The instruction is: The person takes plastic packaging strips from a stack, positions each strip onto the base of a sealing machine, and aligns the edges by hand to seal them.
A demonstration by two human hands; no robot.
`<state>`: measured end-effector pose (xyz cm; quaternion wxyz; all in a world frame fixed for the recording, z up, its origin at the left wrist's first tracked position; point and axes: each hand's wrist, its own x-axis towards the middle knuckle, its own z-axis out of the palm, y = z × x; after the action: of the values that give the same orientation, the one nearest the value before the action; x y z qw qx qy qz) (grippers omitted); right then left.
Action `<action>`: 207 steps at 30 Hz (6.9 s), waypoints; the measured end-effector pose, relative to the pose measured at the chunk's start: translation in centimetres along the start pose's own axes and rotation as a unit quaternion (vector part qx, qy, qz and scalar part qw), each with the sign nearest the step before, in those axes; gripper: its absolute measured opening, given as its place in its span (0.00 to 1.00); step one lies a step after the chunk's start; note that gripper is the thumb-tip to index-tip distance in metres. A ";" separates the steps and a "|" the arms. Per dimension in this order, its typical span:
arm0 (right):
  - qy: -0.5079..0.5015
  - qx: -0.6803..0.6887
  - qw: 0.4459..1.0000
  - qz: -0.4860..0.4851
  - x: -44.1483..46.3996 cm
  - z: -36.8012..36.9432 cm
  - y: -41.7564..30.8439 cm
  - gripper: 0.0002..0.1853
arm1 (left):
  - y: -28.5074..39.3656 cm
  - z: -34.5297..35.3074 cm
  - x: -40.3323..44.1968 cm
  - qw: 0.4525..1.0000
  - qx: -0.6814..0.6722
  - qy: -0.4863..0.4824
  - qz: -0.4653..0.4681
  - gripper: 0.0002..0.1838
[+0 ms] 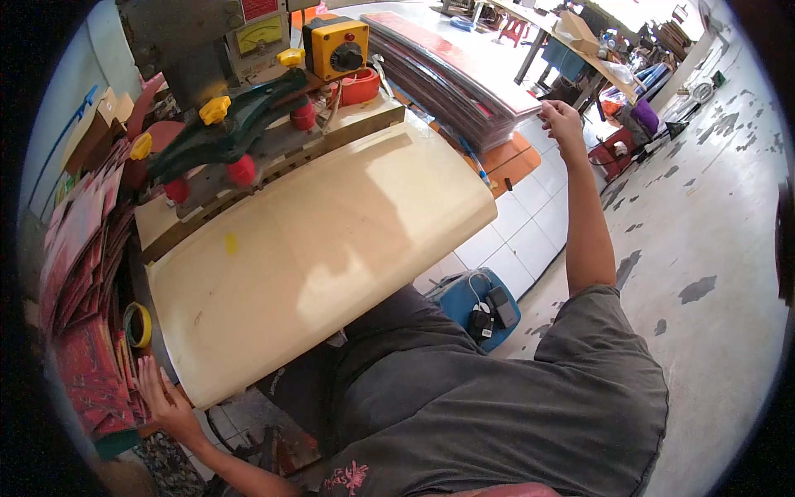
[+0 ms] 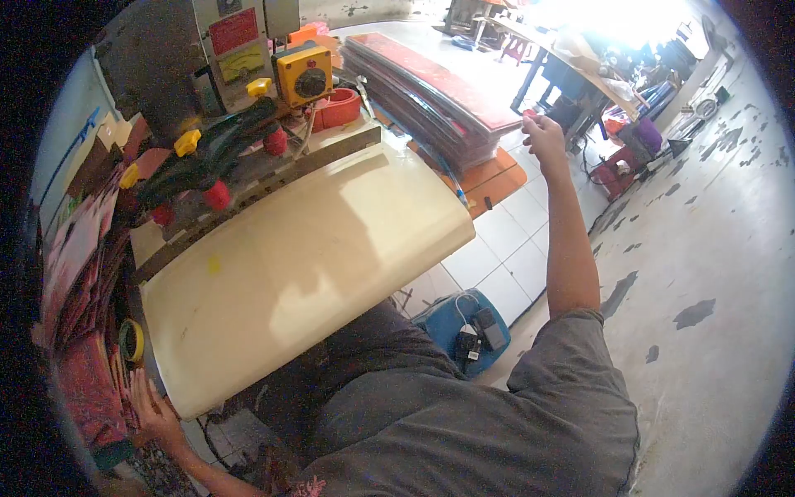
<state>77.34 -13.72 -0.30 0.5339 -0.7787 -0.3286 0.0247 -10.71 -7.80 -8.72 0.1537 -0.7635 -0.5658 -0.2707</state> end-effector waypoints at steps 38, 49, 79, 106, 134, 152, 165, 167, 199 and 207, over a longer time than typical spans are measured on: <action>-0.139 0.062 0.983 0.106 3.3 -2.3 -5.4 0.18 | 2.3 2.5 -1.2 0.992 -0.111 0.019 -0.059 0.18; -0.098 0.424 0.882 0.183 4.0 -0.3 -3.8 0.12 | 2.3 2.8 -1.4 0.986 -0.135 0.031 -0.091 0.18; -0.040 0.677 0.734 0.023 -6.3 -1.4 3.2 0.21 | 2.3 3.1 -1.6 0.990 -0.107 0.048 -0.084 0.18; -0.256 0.549 0.795 0.017 -16.0 6.2 -2.1 0.22 | 3.7 -0.2 1.4 0.605 -0.781 -0.035 -0.154 0.51; -0.335 0.425 0.841 -0.009 -15.8 16.1 -4.1 0.22 | 5.6 3.9 7.1 0.842 -0.486 -0.068 -0.222 0.11; -0.313 0.263 0.911 -0.049 -17.1 16.6 -5.2 0.17 | 5.9 3.6 6.8 0.846 -0.451 -0.012 -0.285 0.12; -0.208 -0.080 0.957 -0.183 -17.7 16.3 -7.6 0.16 | 5.5 4.5 7.4 0.880 -0.388 -0.083 -0.260 0.25; -0.219 -0.097 0.952 -0.190 -17.0 16.7 -7.4 0.16 | 5.4 4.2 8.1 0.896 -0.349 -0.118 -0.247 0.24; -0.216 -0.178 0.935 -0.219 -12.3 21.9 -5.1 0.23 | 5.6 7.1 11.4 0.968 -0.167 -0.065 -0.177 0.21; -0.222 -0.195 0.933 -0.203 -13.1 21.8 -6.3 0.25 | 5.3 8.2 11.2 0.968 -0.152 -0.052 -0.192 0.17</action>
<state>55.55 -1.65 -8.37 0.2785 -0.7588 -0.5883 0.0235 -1.29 3.69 -8.41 -0.0486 -0.6681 -0.6610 -0.3382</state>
